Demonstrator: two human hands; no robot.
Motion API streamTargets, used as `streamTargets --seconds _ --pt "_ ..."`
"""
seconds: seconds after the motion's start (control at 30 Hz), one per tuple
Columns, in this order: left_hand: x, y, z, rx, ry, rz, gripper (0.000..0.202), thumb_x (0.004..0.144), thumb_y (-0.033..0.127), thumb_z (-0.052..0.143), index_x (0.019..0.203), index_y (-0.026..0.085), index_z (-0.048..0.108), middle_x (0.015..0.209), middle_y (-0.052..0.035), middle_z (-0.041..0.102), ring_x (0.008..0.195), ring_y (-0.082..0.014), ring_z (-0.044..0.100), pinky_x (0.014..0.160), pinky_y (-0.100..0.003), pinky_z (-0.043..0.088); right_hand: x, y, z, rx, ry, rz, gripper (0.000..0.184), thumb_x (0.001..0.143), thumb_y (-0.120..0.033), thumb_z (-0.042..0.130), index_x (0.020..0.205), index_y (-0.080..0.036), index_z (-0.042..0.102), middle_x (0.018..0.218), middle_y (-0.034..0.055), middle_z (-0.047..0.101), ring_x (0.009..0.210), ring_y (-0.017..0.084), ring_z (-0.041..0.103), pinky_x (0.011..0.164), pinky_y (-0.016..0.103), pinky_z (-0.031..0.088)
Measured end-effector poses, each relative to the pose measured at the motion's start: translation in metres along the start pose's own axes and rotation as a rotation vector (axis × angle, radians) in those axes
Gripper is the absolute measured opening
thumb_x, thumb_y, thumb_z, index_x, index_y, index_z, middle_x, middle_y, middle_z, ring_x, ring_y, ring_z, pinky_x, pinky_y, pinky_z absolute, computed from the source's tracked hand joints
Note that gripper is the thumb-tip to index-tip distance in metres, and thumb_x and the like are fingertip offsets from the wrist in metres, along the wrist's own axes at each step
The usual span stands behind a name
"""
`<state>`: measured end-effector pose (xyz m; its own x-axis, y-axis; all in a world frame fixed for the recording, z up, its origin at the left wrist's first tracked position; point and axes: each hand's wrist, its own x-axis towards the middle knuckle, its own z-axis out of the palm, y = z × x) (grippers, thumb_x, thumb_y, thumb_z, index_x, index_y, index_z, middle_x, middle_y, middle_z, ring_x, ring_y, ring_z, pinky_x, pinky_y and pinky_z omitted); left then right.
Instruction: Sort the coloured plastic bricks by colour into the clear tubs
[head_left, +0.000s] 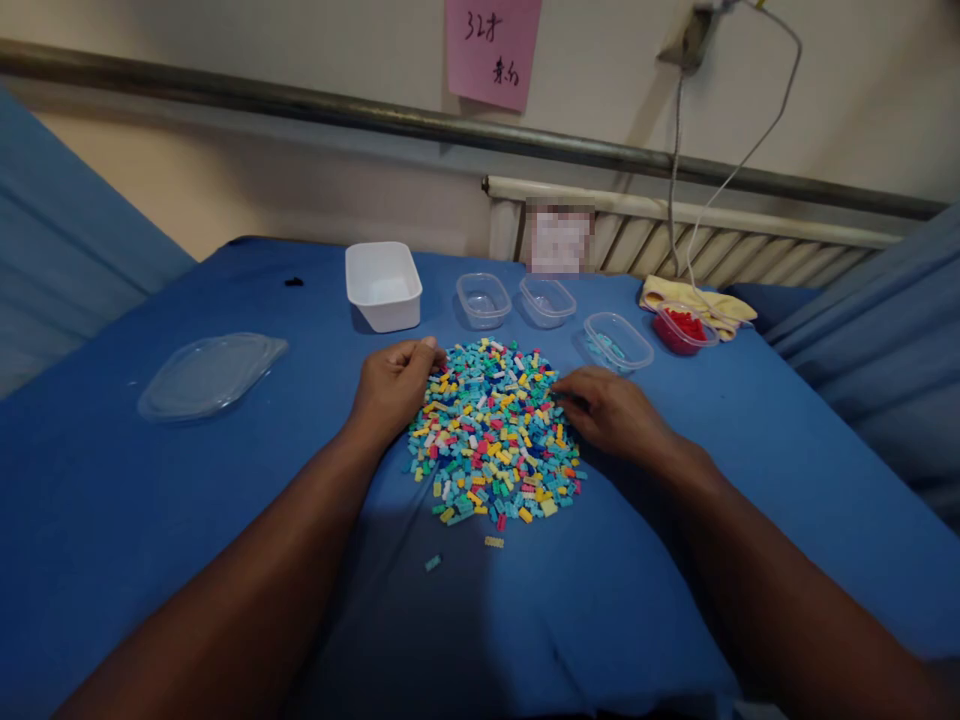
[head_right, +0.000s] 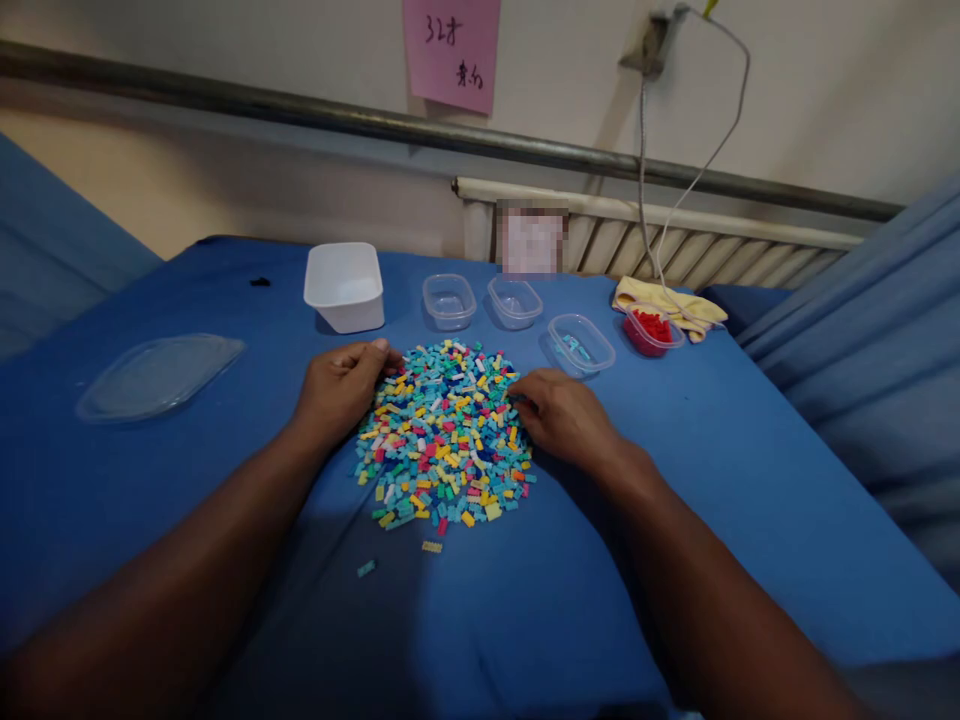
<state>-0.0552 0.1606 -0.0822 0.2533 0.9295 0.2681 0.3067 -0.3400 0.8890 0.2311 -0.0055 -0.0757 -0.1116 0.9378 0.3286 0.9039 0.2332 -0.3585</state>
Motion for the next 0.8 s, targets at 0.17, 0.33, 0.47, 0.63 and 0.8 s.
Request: streamTargets --seconds 0.17,0.33,0.47,0.63,0.8 --pt "-0.001 0.0 0.001 0.007 -0.001 -0.002 0.04 0.1 0.051 0.062 0.087 0.019 0.083 0.084 -0.0052 0.079 0.083 -0.0217 0.073 0.077 -0.031 0.054 0.008 0.0 0.006 -0.105 -0.085 0.074 0.024 0.099 -0.021 0.066 0.117 -0.024 0.08 0.107 0.0113 0.079 0.097 0.029 0.072 0.08 0.038 0.054" --pt "-0.001 -0.002 0.0 0.021 0.007 -0.011 0.042 0.1 0.053 0.062 0.088 0.018 0.083 0.085 -0.0054 0.079 0.083 -0.022 0.072 0.074 -0.031 0.051 0.016 -0.011 0.003 -0.249 -0.155 0.133 0.018 0.099 -0.021 0.064 0.103 -0.023 0.081 0.1 0.0121 0.079 0.09 0.028 0.073 0.066 0.034 0.044" --pt "0.0 -0.003 0.0 0.019 0.003 0.001 0.044 0.099 0.055 0.062 0.088 0.018 0.083 0.084 -0.0052 0.079 0.082 -0.0222 0.072 0.074 -0.032 0.051 0.018 -0.021 -0.001 -0.309 -0.212 0.207 0.019 0.099 -0.022 0.063 0.103 -0.023 0.082 0.101 0.0114 0.08 0.088 0.026 0.072 0.067 0.033 0.04" --pt "0.0 -0.004 0.001 0.015 -0.008 -0.001 0.047 0.099 0.057 0.061 0.087 0.018 0.083 0.085 -0.0059 0.079 0.083 -0.0232 0.072 0.074 -0.032 0.051 0.023 -0.034 -0.006 -0.394 -0.306 0.301 0.03 0.108 -0.028 0.051 0.106 -0.02 0.08 0.11 0.012 0.08 0.098 0.025 0.072 0.072 0.033 0.04" --pt "-0.001 -0.003 0.0 0.02 -0.011 0.003 0.045 0.099 0.056 0.061 0.087 0.018 0.083 0.085 -0.0057 0.079 0.085 -0.0241 0.073 0.075 -0.034 0.051 0.024 -0.033 -0.009 -0.383 -0.361 0.269 0.029 0.109 -0.025 0.052 0.114 -0.022 0.08 0.112 0.012 0.079 0.102 0.026 0.072 0.075 0.033 0.04"
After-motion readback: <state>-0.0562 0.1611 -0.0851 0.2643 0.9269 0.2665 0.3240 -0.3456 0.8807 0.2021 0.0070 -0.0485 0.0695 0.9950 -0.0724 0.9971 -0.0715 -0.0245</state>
